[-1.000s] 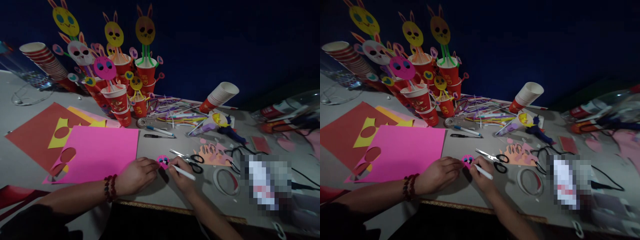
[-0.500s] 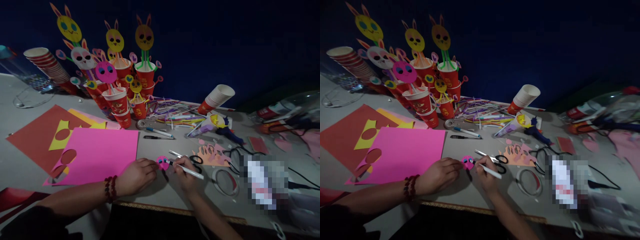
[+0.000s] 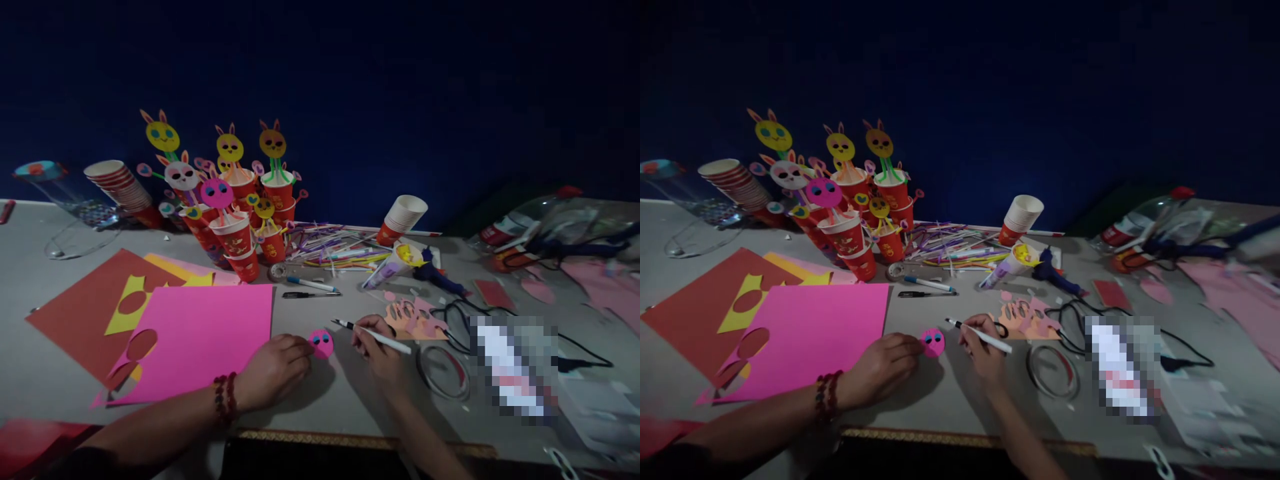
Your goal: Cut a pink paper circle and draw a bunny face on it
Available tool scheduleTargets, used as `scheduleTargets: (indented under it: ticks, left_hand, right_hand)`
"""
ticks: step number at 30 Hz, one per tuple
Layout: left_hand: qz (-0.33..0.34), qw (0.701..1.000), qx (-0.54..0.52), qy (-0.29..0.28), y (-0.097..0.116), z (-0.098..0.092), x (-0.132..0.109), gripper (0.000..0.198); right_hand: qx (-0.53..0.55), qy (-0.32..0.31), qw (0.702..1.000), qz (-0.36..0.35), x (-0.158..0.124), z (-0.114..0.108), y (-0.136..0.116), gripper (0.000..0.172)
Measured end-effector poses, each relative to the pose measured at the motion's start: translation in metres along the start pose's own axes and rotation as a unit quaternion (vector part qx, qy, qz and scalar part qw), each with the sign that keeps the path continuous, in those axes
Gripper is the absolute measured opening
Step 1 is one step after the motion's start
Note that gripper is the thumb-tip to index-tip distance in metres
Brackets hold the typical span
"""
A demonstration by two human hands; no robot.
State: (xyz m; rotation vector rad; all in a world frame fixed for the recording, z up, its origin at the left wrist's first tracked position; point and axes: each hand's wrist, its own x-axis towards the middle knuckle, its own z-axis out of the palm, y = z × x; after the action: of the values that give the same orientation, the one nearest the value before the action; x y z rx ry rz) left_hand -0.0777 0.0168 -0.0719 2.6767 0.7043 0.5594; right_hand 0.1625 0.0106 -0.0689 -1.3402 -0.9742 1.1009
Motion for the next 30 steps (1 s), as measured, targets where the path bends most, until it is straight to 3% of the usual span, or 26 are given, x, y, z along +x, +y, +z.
scheduleTargets:
  ticks: [6,10,13,16,20,23,25,30]
  left_hand:
    - [0.01,0.997,0.003,0.081,0.002,-0.002,0.004,0.014]
    - [-0.036,0.992,0.019,0.119,0.003,0.0,0.005,0.024]
    - [-0.097,0.99,0.003,0.102,0.002,-0.001,0.005,0.032]
    - [-0.16,0.986,-0.017,0.049,0.005,-0.009,0.007,0.032]
    - [-0.191,0.979,-0.038,-0.068,0.015,-0.025,0.012,0.016]
    - [-0.2,0.969,-0.082,-0.118,0.03,-0.033,0.016,0.006]
    - [-0.217,0.959,-0.144,-0.115,0.041,-0.034,0.019,0.007]
    - [-0.241,0.936,-0.255,-0.042,0.057,-0.028,0.026,0.007]
  right_hand:
    - [-0.042,-0.024,0.999,-0.008,-0.017,-0.014,-0.001,0.023]
    - [-0.047,-0.024,0.998,-0.028,-0.029,-0.019,0.002,0.017]
    - [-0.023,-0.037,0.999,-0.03,-0.035,-0.022,0.003,0.013]
    - [0.009,-0.044,0.998,-0.033,-0.042,-0.024,-0.001,0.014]
    - [0.034,-0.086,0.996,-0.021,-0.055,-0.02,-0.01,0.016]
    - [0.06,-0.123,0.991,-0.008,-0.063,-0.015,-0.012,0.015]
    - [0.073,-0.132,0.988,-0.004,-0.066,-0.011,-0.01,0.016]
    - [0.1,-0.134,0.986,-0.002,-0.067,-0.01,-0.005,0.018]
